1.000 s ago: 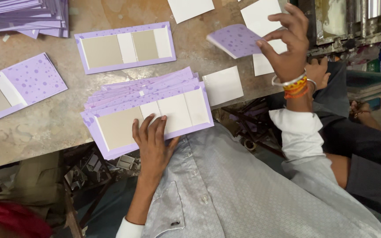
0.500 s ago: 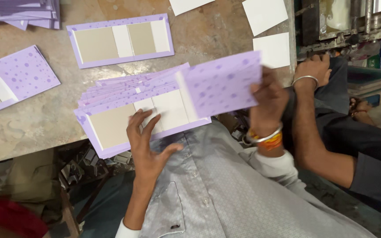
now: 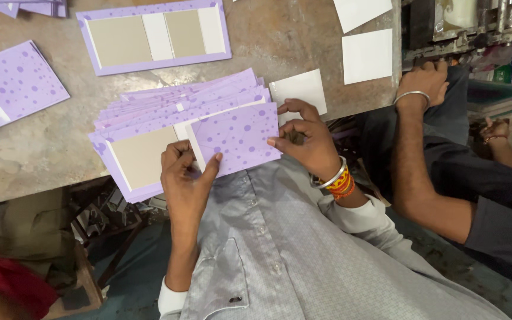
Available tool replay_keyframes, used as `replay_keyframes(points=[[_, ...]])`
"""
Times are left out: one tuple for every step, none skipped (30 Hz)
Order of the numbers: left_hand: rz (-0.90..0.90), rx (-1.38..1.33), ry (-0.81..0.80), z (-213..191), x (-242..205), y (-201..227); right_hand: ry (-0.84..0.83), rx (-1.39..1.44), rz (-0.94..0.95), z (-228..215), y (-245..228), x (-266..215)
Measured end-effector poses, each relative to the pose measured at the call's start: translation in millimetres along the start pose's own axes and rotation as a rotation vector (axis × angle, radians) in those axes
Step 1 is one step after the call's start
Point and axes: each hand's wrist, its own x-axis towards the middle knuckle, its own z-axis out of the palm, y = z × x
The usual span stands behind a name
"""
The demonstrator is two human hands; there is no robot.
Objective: The person inserts small white paper pieces into purple patterned folded paper covers and stacks them. The person repeatedly picks a white insert, places it into a purple cover, and adds the completed unit to a growing stack on the table.
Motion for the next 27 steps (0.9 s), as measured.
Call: replay_keyframes(points=[[0.032,0.035,0.009,0.2,-0.3,2.0,-0.003,-0.011,-0.009,0.3,1.2,1.9],[0.065,0.070,0.017,0.5,-0.5,4.0,-0.006,-0.022,-0.019,0.4,2.2,3.8],[0.069,0.083,0.019,0.7,-0.8,5.9,-0.022,-0.019,-0.016,-0.1,3.1,5.4],[0.072,0.096,0.021,1.3,-0.7,7.6,-0.038,-0.015,-0.012,-1.1,4.0,7.0],[0.076,0.109,0.023,1.4,-0.8,8.8,-0.053,-0.012,-0.009,-2.3,4.7,7.9],[0.069,0.121,0.015,2.0,-1.1,9.8,-0.057,-0.019,-0.033,-4.0,5.3,8.7],[0.061,0.135,0.009,2.5,-1.0,10.4,-0.062,-0.023,-0.059,-5.1,6.0,9.9],[0.053,0.149,0.003,2.2,-1.3,10.8,-0.067,-0.027,-0.084,-5.5,6.5,10.7],[0.049,0.157,0.005,1.9,-0.9,11.1,-0.076,0.012,-0.019,-5.4,7.0,11.5],[0.046,0.165,0.008,1.7,-0.6,11.3,-0.086,0.051,0.045,-5.5,7.4,12.4],[0.045,0.171,0.008,2.3,0.4,11.7,-0.092,0.088,0.110,-6.3,7.7,12.7],[0.038,0.177,0.008,3.2,1.3,12.1,-0.089,0.079,0.127,-6.5,8.1,13.1],[0.030,0.184,0.009,3.6,2.0,12.2,-0.087,0.071,0.143,-5.9,8.4,13.7],[0.022,0.191,0.011,4.2,2.6,12.3,-0.085,0.063,0.159,-5.5,8.7,14.0],[0.024,0.194,0.017,4.7,2.7,12.4,-0.081,0.054,0.126,-5.3,8.9,14.4],[0.027,0.196,0.023,5.3,2.8,12.2,-0.077,0.045,0.093,-4.6,9.3,14.7],[0.027,0.198,0.029,6.1,2.2,11.6,-0.075,0.035,0.061,-4.1,9.9,14.3],[0.039,0.203,0.037,6.8,1.8,10.9,-0.074,0.039,0.050,-3.8,10.7,14.2],[0.053,0.208,0.044,7.8,2.0,10.4,-0.071,0.041,0.038,-3.9,11.7,14.0],[0.066,0.214,0.050,8.8,2.0,10.0,-0.068,0.044,0.027,-4.1,12.7,13.7],[0.074,0.224,0.054,9.3,2.1,9.7,-0.068,0.038,0.008,-4.1,13.6,13.5],[0.082,0.234,0.057,9.8,2.3,9.6,-0.067,0.031,-0.011,-4.1,14.6,13.4],[0.090,0.246,0.060,10.2,2.3,9.4,-0.067,0.026,-0.031,-3.8,15.9,13.2],[0.093,0.253,0.062,10.5,2.4,9.3,-0.067,0.041,-0.017,-3.5,17.4,13.3],[0.097,0.260,0.063,10.8,2.4,9.2,-0.067,0.055,-0.002,-3.0,19.0,13.3],[0.100,0.268,0.064,11.0,2.3,9.2,-0.067,0.070,0.013,-2.4,20.7,13.4],[0.105,0.273,0.067,11.5,2.5,9.1,-0.060,0.076,0.024,-1.7,22.7,13.7]])
